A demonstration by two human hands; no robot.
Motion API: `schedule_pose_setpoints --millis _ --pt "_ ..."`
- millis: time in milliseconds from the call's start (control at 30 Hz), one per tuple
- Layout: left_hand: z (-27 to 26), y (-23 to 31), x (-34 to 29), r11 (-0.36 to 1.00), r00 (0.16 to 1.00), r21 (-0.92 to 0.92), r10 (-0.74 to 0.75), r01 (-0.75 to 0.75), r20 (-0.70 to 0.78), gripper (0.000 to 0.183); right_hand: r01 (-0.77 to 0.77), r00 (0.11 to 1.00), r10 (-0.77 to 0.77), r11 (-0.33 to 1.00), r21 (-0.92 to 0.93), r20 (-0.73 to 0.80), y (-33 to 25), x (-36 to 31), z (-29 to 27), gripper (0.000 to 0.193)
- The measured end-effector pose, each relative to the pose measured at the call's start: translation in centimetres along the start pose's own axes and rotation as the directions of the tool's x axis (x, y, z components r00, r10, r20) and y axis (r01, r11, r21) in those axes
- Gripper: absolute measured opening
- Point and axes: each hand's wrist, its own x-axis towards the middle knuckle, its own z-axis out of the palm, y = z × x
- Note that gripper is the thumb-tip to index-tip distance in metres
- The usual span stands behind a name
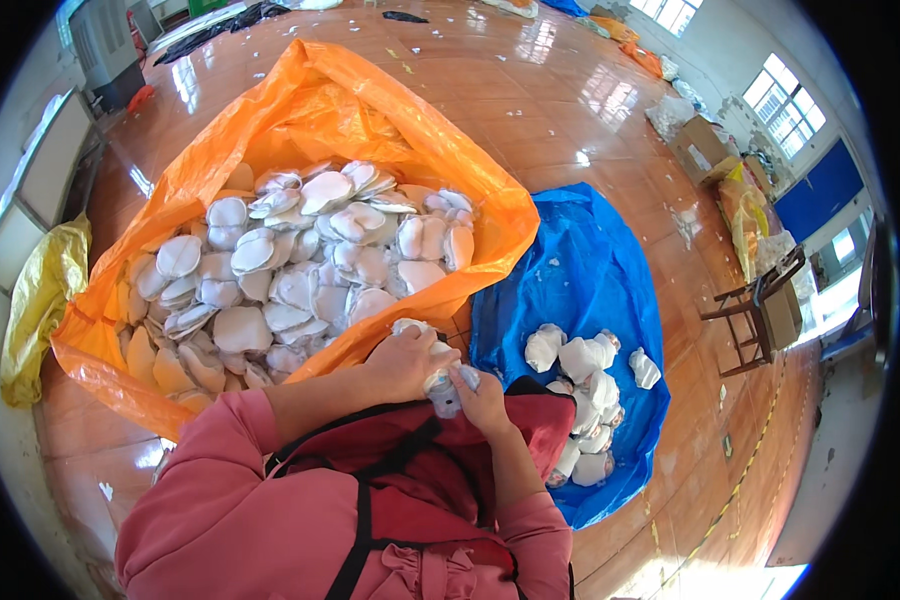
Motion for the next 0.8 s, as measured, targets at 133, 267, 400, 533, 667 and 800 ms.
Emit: schedule_pose_setpoints --millis 133,267,400,533,667,800 --pt "0.6 0.0 -0.1 0.995 0.995 -0.084 -0.063 0.056 -0.079 0.052 0.029 1.0 -0.029 1.0 0.012 -0.002 -1.3 -0.4 -0.5 0.035" --pt "1.0 -0.7 -0.2 0.986 0.984 -0.14 -0.11 0.091 -0.139 0.046 0.083 0.996 -0.082 0.996 0.038 -0.027 -1.3 -0.8 -0.3 0.029" --pt "1.3 -1.7 -0.5 0.98 0.977 -0.192 -0.086 0.048 -0.197 0.041 0.095 0.995 -0.092 0.992 0.086 -0.043 -1.6 -1.1 0.1 0.025" --pt "1.8 -2.7 -0.5 0.973 0.979 -0.232 -0.044 -0.003 -0.197 0.036 0.068 0.998 -0.066 0.974 0.214 -0.013 -1.1 -1.4 0.6 0.027" --pt "2.5 -3.8 -0.2 0.968 0.973 -0.231 0.039 -0.093 -0.227 0.028 -0.103 0.995 0.09 0.866 0.489 0.05 1.5 -1.1 1.5 0.028" --pt "2.6 -4.1 0.3 0.97 0.953 -0.18 0.111 -0.166 -0.281 0.027 -0.22 0.955 0.292 0.576 0.787 0.053 2.7 -0.1 3.0 0.026"
